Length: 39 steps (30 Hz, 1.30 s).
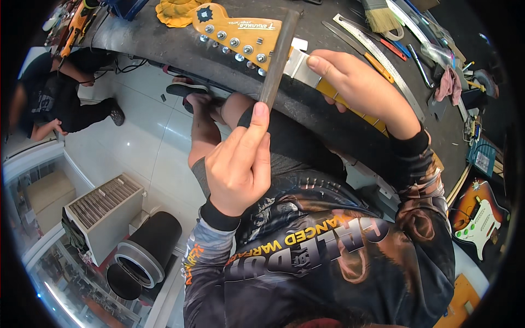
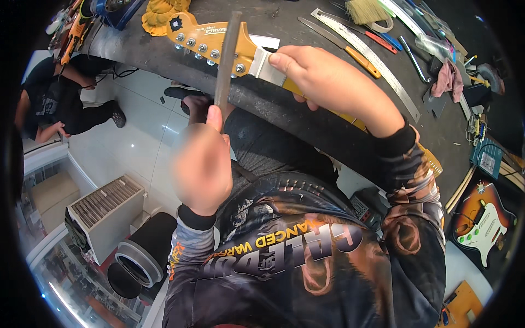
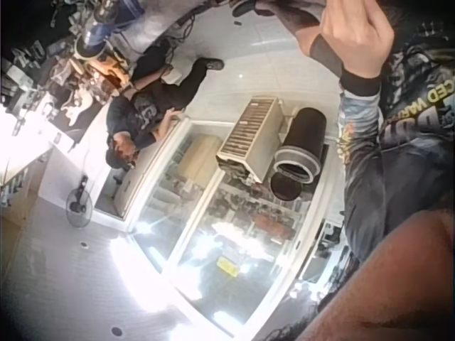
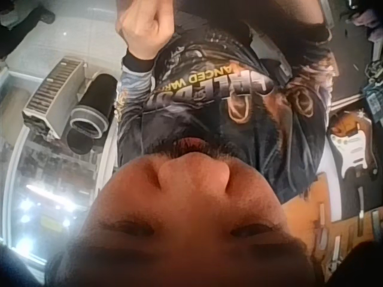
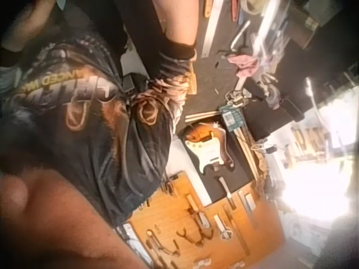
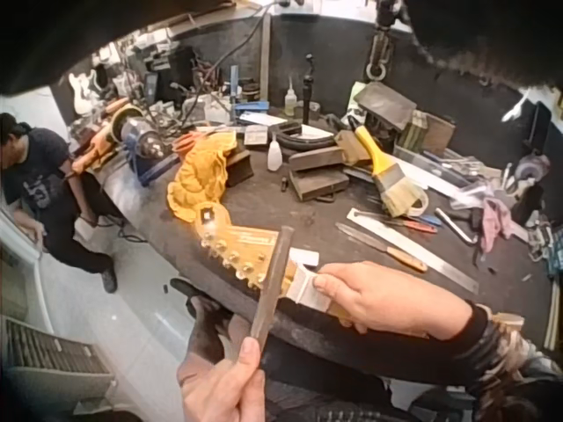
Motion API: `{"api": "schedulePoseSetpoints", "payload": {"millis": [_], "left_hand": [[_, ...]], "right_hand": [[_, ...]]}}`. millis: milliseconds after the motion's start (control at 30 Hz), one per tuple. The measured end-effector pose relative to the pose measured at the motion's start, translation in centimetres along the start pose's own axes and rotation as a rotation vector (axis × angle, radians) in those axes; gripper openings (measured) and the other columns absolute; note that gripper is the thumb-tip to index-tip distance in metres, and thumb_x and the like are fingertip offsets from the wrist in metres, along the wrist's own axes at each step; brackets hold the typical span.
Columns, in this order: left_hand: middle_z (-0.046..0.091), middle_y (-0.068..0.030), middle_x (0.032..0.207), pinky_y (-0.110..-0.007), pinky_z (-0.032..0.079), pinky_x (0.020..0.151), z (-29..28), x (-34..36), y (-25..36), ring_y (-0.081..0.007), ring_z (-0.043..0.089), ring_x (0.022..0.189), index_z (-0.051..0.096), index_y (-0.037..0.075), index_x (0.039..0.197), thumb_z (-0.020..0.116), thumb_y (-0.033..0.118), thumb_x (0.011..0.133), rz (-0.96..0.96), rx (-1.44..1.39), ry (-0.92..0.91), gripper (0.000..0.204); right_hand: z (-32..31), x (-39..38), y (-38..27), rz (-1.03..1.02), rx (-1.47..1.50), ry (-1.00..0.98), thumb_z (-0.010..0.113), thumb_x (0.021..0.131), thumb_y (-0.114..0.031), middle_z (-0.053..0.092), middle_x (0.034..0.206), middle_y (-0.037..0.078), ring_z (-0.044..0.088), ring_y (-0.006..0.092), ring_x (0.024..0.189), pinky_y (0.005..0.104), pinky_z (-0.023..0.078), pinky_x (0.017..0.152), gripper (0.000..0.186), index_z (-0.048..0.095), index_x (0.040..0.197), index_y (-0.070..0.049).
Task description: The person wipes a guitar neck with a cloth, brushes debris from the headstock with a yellow brush, and files the edges of the nut using a metal file.
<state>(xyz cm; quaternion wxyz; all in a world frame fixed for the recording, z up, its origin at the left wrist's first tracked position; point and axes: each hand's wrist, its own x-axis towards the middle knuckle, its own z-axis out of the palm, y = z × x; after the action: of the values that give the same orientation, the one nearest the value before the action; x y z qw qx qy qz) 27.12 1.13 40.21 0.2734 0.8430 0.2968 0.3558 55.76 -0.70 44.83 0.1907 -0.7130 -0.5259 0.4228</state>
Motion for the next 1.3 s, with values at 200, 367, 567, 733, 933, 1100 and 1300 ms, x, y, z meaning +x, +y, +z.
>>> {"api": "schedulePoseSetpoints", "payload": {"millis": [200, 367, 567, 733, 933, 1100, 1300], "left_hand": [[0.055, -0.0074, 0.073, -0.04, 0.048, 0.054, 2.2, -1.9, -2.2, -0.0262, 0.057, 0.055, 0.072, 0.001, 0.152, 0.079, -0.007, 0.094, 0.093, 0.024, 0.048, 0.059], [0.055, -0.0076, 0.073, -0.04, 0.05, 0.055, 2.9, -3.0, -2.7, -0.0262, 0.058, 0.056, 0.073, 0.002, 0.151, 0.079, -0.005, 0.094, 0.055, 0.025, -0.023, 0.058], [0.051, -0.0073, 0.072, -0.039, 0.05, 0.055, 3.1, -3.2, -2.5, -0.0259, 0.057, 0.055, 0.073, 0.004, 0.152, 0.079, -0.004, 0.093, 0.044, 0.034, -0.06, 0.06], [0.052, -0.0075, 0.074, -0.04, 0.051, 0.055, 2.7, -2.4, -1.9, -0.0263, 0.058, 0.056, 0.073, 0.005, 0.153, 0.078, -0.004, 0.092, 0.047, 0.049, -0.064, 0.061], [0.066, -0.011, 0.085, -0.041, 0.056, 0.062, 1.5, 1.3, 0.8, -0.0281, 0.067, 0.066, 0.073, 0.005, 0.15, 0.076, -0.005, 0.096, 0.023, 0.1, -0.106, 0.055], [0.081, -0.0164, 0.102, -0.042, 0.06, 0.073, 1.1, 3.9, 2.4, -0.0315, 0.077, 0.079, 0.075, 0.003, 0.146, 0.073, -0.005, 0.102, -0.052, 0.151, -0.177, 0.045], [0.082, -0.0212, 0.134, -0.036, 0.062, 0.084, 0.5, 3.0, 1.2, -0.0293, 0.084, 0.097, 0.073, -0.004, 0.144, 0.069, -0.007, 0.105, -0.014, -0.051, 0.039, 0.039]], "right_hand": [[-0.3, 0.4, 0.0, 0.003, 0.075, -0.009, 0.046, 0.123, -0.047, 0.071, 0.084, 0.009, 0.069, 0.0166, 0.065, 0.0335, 0.059, 0.06, 0.056, 0.068, 0.139, 0.002], [-0.1, 0.3, 0.3, -0.025, 0.069, 0.027, 0.046, 0.123, -0.046, 0.072, 0.084, 0.01, 0.07, 0.0167, 0.064, 0.034, 0.059, 0.059, 0.056, 0.069, 0.14, 0.002], [0.0, 0.1, 0.1, 0.007, 0.014, -0.027, 0.043, 0.124, -0.05, 0.067, 0.087, 0.005, 0.067, 0.0122, 0.07, 0.0275, 0.057, 0.059, 0.058, 0.068, 0.141, -0.001], [0.5, -0.9, -1.4, 0.021, -0.082, 0.052, 0.046, 0.124, -0.044, 0.067, 0.079, 0.011, 0.071, 0.0213, 0.069, 0.0385, 0.057, 0.062, 0.049, 0.069, 0.131, -0.002], [2.8, -1.8, -0.7, -0.221, -0.314, 0.269, 0.051, 0.12, -0.037, 0.076, 0.091, 0.027, 0.072, 0.0536, 0.093, 0.062, 0.056, 0.082, 0.04, 0.069, 0.117, -0.002], [4.0, -2.7, -1.3, -0.249, -0.412, 0.316, 0.053, 0.119, -0.035, 0.076, 0.09, 0.026, 0.073, 0.0534, 0.09, 0.0638, 0.056, 0.08, 0.036, 0.065, 0.112, -0.002], [2.1, -1.4, -0.8, -0.224, -0.292, 0.234, 0.052, 0.12, -0.036, 0.076, 0.091, 0.029, 0.074, 0.0517, 0.091, 0.0594, 0.058, 0.081, 0.041, 0.07, 0.114, 0.001]]}}
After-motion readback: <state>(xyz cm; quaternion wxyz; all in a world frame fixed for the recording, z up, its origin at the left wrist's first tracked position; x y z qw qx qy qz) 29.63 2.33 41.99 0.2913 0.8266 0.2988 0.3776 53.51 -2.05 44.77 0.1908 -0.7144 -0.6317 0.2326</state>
